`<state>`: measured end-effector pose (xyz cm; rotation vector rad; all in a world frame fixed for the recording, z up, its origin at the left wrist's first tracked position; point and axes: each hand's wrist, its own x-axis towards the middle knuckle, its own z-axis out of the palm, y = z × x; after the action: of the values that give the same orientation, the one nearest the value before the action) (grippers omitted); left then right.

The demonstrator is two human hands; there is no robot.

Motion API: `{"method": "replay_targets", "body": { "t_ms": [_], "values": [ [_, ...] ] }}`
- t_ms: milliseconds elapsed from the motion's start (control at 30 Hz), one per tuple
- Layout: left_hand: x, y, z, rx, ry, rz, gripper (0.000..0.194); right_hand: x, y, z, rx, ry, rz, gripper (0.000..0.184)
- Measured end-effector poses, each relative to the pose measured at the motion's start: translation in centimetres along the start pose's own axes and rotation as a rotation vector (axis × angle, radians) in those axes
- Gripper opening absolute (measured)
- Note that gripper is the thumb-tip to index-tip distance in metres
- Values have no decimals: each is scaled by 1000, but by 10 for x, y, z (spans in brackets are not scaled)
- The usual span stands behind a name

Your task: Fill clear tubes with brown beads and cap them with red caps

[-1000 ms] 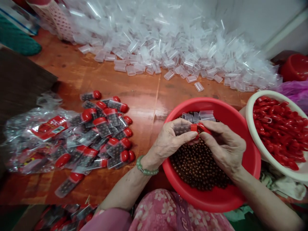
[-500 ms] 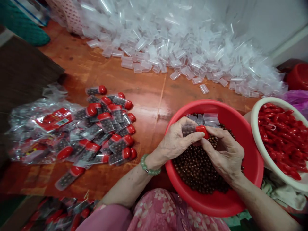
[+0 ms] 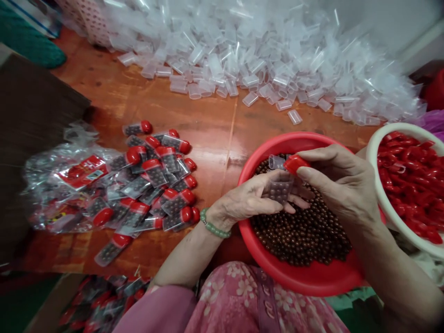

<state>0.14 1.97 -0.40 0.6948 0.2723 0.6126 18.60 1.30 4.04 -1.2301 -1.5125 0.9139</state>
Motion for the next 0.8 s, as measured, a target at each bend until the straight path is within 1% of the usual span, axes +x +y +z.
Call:
{"method": "replay_targets", "body": {
  "t_ms": [67,133,233,300,367,467,567,667,700,733,800],
  "values": [
    [-1,1,-1,11,-16,-31,42,2,-4,4,-37,-62,-6,14],
    [-1,0,-2,2,-40,-55,43,3,-5,5,-58,-93,-40,14],
    [1,-2,-4,-5,-53,-62,49,3,-4,2,-77,-124,-107,13],
    [2,-5,-5,6,-49,-62,50,3,-2,-2,-87,-149,-114,13],
    [3,-7,-4,6,-38,-64,48,2,0,-4,-92,-155,-91,13],
    [5,-9,-2,13,12,-58,42,2,4,-6,-105,-151,-70,13],
    [6,-9,-1,-13,53,-53,38,2,8,-7,-168,-161,-128,11],
    [5,-5,-1,-87,30,-116,33,4,10,-9,-264,-192,-208,10],
    [4,-3,-1,-108,28,-137,33,4,10,-9,-295,-222,-236,11],
    [4,-2,-1,-121,39,-147,33,5,10,-10,-327,-261,-267,17],
    [4,1,-1,-136,85,-143,35,5,11,-9,-398,-337,-346,44]
  ]
}}
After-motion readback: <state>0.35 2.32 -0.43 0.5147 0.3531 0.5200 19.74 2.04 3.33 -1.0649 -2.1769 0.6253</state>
